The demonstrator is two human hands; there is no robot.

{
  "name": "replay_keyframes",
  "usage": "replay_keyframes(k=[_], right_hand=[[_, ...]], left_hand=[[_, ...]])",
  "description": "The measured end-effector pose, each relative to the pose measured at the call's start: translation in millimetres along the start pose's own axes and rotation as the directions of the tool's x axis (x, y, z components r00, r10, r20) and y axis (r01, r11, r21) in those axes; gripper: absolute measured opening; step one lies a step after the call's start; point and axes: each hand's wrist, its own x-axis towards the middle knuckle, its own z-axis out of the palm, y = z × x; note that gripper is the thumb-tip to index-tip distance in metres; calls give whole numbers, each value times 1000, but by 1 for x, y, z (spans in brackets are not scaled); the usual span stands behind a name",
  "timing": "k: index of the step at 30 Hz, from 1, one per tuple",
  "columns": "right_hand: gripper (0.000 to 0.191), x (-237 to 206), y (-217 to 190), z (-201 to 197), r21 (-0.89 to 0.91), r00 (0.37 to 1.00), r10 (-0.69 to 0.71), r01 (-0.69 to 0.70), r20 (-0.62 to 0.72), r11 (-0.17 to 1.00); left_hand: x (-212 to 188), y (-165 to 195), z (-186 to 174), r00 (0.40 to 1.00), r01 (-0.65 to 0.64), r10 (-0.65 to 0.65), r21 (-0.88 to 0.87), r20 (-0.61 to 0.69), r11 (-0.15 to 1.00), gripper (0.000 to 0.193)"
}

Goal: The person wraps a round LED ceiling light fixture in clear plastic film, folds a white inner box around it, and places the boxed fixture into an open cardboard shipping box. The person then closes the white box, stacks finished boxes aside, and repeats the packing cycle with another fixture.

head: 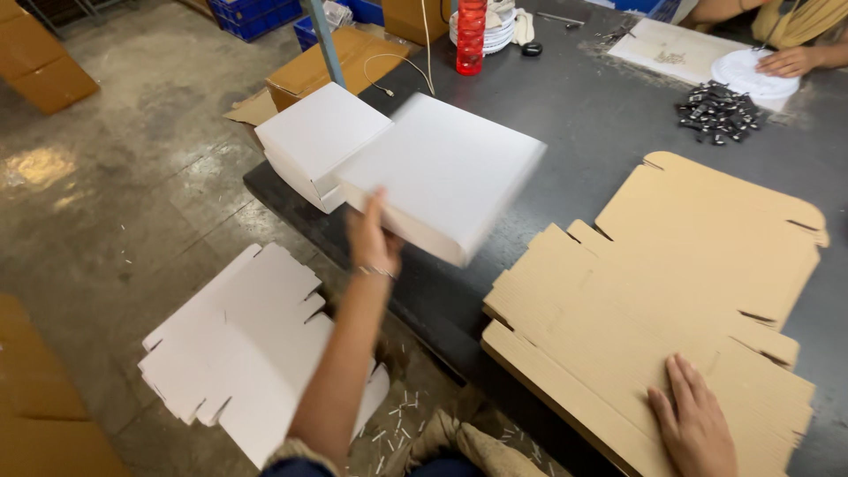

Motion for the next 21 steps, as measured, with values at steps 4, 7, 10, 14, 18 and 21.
replay_keyframes(k=[4, 7, 10, 14, 18, 21], right_hand=[[57, -6, -23, 7, -18, 963, 189, -189, 193, 982], [52, -16, -45, -14, 4, 906, 348, -360, 240, 933], [46, -24, -63, -36, 40, 872, 438, -456, 221, 889], [39, -18, -80, -32, 29, 822, 505, -530, 262, 847], [33, -5, -90, 1, 1, 759, 565, -597, 323, 802], [30, -7, -90, 7, 10, 729, 600, -638, 329, 770]], left_hand=[[115, 77, -21, 983, -167, 168, 18, -78, 986, 57], [181, 116, -46, 996, -83, 84, 46, -24, 996, 68], [222, 129, -51, 923, -258, 368, 537, -108, 803, 106], [231, 113, -51, 845, -152, 532, 930, -53, 334, 144], [184, 74, -38, 841, -202, 475, 965, 258, -168, 133], [167, 60, -29, 883, -227, 326, 916, 336, -330, 122]])
